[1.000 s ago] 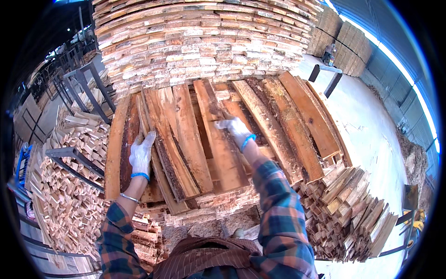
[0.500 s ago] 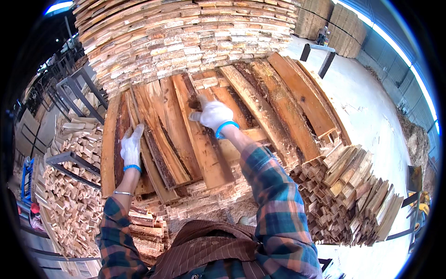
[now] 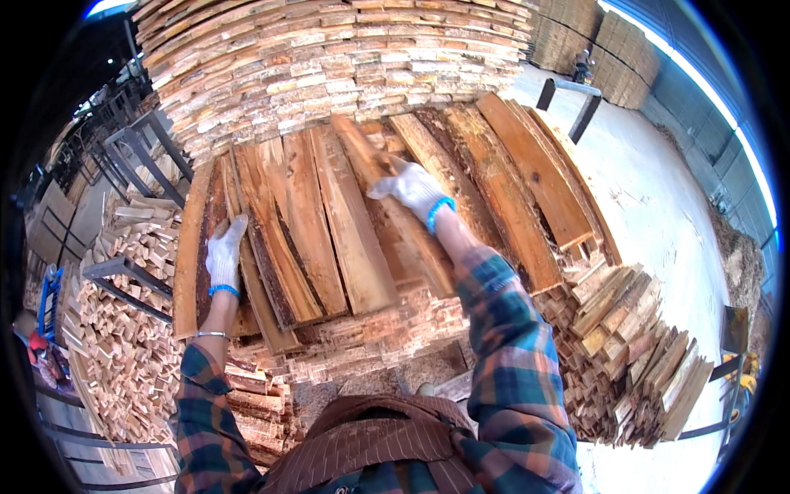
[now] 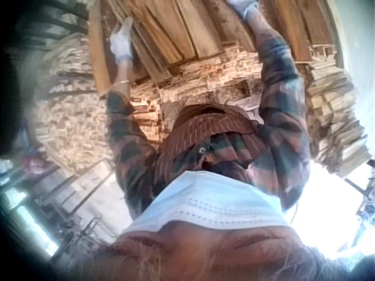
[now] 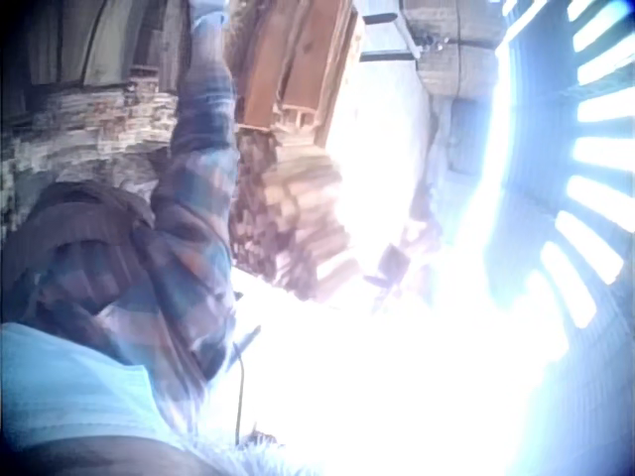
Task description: The person repeatedly picks up wooden planks from a large pile and stacks them onto a forklift pallet. They handle the planks one by one, arranging them in a neat stack. The task involves lifting and placing the wood to build up a uniform pile on the pallet.
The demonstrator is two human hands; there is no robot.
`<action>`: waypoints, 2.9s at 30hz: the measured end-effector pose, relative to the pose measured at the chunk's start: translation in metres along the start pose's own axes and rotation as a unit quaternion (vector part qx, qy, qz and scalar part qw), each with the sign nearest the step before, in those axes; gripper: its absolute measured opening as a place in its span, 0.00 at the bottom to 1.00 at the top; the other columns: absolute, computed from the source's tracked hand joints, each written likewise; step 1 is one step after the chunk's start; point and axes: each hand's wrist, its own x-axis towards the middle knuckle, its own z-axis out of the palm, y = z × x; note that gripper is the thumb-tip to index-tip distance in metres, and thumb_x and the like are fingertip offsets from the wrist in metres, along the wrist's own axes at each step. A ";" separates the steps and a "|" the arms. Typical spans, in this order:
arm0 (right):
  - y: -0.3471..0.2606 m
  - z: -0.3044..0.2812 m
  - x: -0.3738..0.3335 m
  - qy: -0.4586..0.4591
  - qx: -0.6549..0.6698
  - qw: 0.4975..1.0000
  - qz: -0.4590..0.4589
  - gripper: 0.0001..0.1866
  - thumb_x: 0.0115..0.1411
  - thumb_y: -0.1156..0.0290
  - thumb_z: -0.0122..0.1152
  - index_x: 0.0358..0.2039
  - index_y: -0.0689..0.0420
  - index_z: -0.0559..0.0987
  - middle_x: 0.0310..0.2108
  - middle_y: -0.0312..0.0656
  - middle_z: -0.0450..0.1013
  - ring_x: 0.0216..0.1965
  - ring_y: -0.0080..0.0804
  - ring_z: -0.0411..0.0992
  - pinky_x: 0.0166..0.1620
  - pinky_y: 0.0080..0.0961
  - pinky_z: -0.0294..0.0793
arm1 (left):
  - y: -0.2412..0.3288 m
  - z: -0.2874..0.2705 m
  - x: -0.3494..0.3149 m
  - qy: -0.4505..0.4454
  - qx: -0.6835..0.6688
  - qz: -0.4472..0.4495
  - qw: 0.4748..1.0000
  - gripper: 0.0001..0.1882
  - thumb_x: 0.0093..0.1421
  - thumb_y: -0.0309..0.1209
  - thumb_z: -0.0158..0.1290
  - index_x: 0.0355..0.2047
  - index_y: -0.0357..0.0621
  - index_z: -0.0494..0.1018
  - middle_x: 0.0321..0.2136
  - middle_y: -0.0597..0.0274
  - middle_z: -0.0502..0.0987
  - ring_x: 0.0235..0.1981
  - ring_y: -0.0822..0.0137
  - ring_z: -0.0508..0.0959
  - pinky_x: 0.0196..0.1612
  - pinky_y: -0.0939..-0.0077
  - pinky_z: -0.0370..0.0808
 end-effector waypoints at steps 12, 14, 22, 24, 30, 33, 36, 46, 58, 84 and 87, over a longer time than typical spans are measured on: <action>-0.055 0.057 -0.011 -0.085 -0.206 0.974 0.037 0.41 0.55 0.51 0.58 0.62 0.62 0.59 0.44 0.61 0.72 0.46 0.51 0.74 0.45 0.40 0.74 | -0.009 -0.004 0.007 0.006 -0.034 -0.023 0.999 0.34 0.53 0.37 0.63 0.55 0.28 0.66 0.47 0.53 0.76 0.45 0.66 0.75 0.52 0.78 0.69; -0.062 0.071 -0.005 -0.087 -0.173 0.977 0.088 0.45 0.50 0.51 0.64 0.62 0.65 0.59 0.48 0.62 0.71 0.49 0.50 0.73 0.51 0.36 0.72 | -0.001 -0.005 0.002 -0.003 -0.040 -0.031 0.999 0.36 0.53 0.39 0.63 0.55 0.27 0.65 0.48 0.53 0.75 0.46 0.65 0.75 0.53 0.77 0.68; -0.051 0.027 0.015 -0.005 -0.126 0.992 0.018 0.30 0.49 0.64 0.58 0.56 0.54 0.71 0.48 0.55 0.73 0.52 0.49 0.71 0.54 0.37 0.70 | -0.017 -0.005 0.012 0.038 0.056 -0.017 0.998 0.44 0.49 0.47 0.64 0.57 0.26 0.63 0.52 0.48 0.73 0.52 0.60 0.72 0.56 0.73 0.65; -0.047 0.015 0.019 0.092 -0.263 0.957 -0.085 0.17 0.50 0.70 0.53 0.41 0.57 0.78 0.34 0.54 0.77 0.37 0.48 0.77 0.39 0.40 0.76 | -0.007 0.000 0.004 0.013 0.001 -0.018 1.000 0.46 0.48 0.49 0.64 0.57 0.26 0.62 0.52 0.47 0.73 0.52 0.58 0.73 0.56 0.73 0.66; -0.053 0.032 0.008 -0.045 -0.338 0.927 -0.156 0.12 0.53 0.66 0.52 0.35 0.59 0.77 0.28 0.54 0.76 0.31 0.47 0.77 0.32 0.44 0.75 | -0.019 -0.001 0.016 0.022 0.027 -0.013 0.999 0.44 0.50 0.48 0.63 0.58 0.27 0.62 0.51 0.44 0.73 0.50 0.58 0.74 0.54 0.73 0.67; -0.053 0.045 -0.014 -0.012 -0.313 0.947 -0.076 0.16 0.56 0.63 0.52 0.40 0.61 0.73 0.34 0.56 0.76 0.38 0.49 0.77 0.39 0.46 0.75 | -0.019 0.000 0.009 0.021 -0.010 0.001 1.000 0.40 0.52 0.43 0.63 0.58 0.28 0.63 0.48 0.48 0.75 0.48 0.61 0.75 0.52 0.74 0.69; -0.025 0.056 -0.011 0.062 -0.358 0.931 -0.035 0.15 0.55 0.66 0.51 0.40 0.61 0.73 0.32 0.55 0.77 0.38 0.50 0.77 0.39 0.44 0.76 | -0.007 0.006 0.006 -0.019 -0.080 -0.011 0.997 0.36 0.54 0.38 0.62 0.57 0.28 0.64 0.46 0.53 0.76 0.43 0.66 0.74 0.49 0.76 0.69; -0.026 0.053 -0.001 0.017 -0.120 0.992 0.031 0.27 0.55 0.53 0.56 0.52 0.53 0.74 0.45 0.52 0.75 0.48 0.48 0.73 0.50 0.36 0.72 | -0.003 0.009 0.001 -0.006 -0.011 -0.002 1.000 0.39 0.50 0.46 0.64 0.54 0.30 0.68 0.43 0.52 0.78 0.42 0.64 0.76 0.49 0.75 0.70; 0.006 0.013 -0.007 -0.035 -0.367 0.921 0.127 0.40 0.45 0.49 0.66 0.54 0.59 0.69 0.45 0.56 0.73 0.49 0.50 0.71 0.50 0.36 0.72 | 0.000 0.011 -0.001 0.001 -0.036 -0.030 0.999 0.36 0.51 0.44 0.65 0.53 0.31 0.69 0.42 0.55 0.78 0.40 0.67 0.75 0.46 0.78 0.70; 0.033 -0.014 0.021 -0.056 -0.309 0.948 -0.044 0.20 0.58 0.62 0.48 0.49 0.53 0.76 0.40 0.52 0.76 0.42 0.49 0.75 0.45 0.40 0.75 | 0.009 0.000 -0.003 -0.011 0.055 -0.008 0.998 0.33 0.54 0.46 0.61 0.53 0.33 0.70 0.45 0.55 0.76 0.42 0.66 0.74 0.48 0.75 0.70; 0.021 -0.068 0.004 -0.048 -0.321 0.946 -0.009 0.20 0.54 0.61 0.55 0.44 0.59 0.77 0.37 0.50 0.78 0.41 0.48 0.76 0.44 0.38 0.75 | -0.011 -0.006 0.011 -0.027 0.002 -0.010 1.000 0.36 0.53 0.48 0.61 0.53 0.31 0.70 0.46 0.53 0.75 0.44 0.65 0.74 0.50 0.75 0.69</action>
